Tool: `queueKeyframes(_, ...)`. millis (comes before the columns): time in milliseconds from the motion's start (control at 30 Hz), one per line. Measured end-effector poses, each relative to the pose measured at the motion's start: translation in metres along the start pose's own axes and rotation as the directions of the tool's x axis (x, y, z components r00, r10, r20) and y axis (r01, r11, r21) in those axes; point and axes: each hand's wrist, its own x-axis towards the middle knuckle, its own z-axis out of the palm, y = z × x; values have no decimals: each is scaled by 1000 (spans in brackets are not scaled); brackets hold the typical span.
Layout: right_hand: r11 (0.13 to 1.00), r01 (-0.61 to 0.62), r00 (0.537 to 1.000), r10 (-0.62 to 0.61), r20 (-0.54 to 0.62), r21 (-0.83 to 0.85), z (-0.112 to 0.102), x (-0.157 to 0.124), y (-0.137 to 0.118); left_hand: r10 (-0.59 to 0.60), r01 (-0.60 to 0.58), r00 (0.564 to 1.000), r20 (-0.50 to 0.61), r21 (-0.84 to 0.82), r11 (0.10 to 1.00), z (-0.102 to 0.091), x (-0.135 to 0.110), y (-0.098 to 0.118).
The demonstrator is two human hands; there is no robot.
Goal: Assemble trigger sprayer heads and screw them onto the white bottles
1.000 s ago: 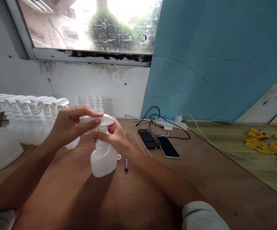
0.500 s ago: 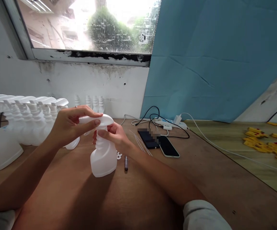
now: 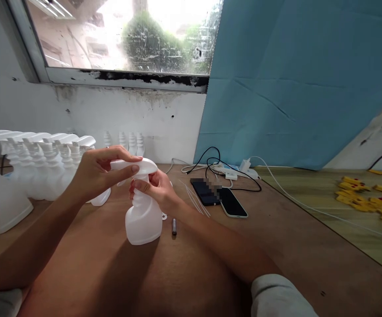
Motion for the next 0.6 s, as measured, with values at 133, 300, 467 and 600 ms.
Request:
queueKeyframes(133, 991, -126, 983, 129, 126, -37, -12, 3, -7, -2, 12, 996, 93, -109, 994, -4, 4, -5)
queueKeyframes(300, 974, -192, 930, 220, 293, -121, -31, 4, -22, -114, 142, 984, 134, -228, 963, -14, 16, -28)
queueKeyframes(467, 969, -191, 877, 240, 415, -156, -37, 6, -27, -231, 252, 958, 169, -114, 961, -38, 25, -48)
queueKeyframes(600, 958, -142, 897, 231, 376, -250, -36, 5, -22, -242, 239, 970, -23, -82, 968, -62, 21, -43)
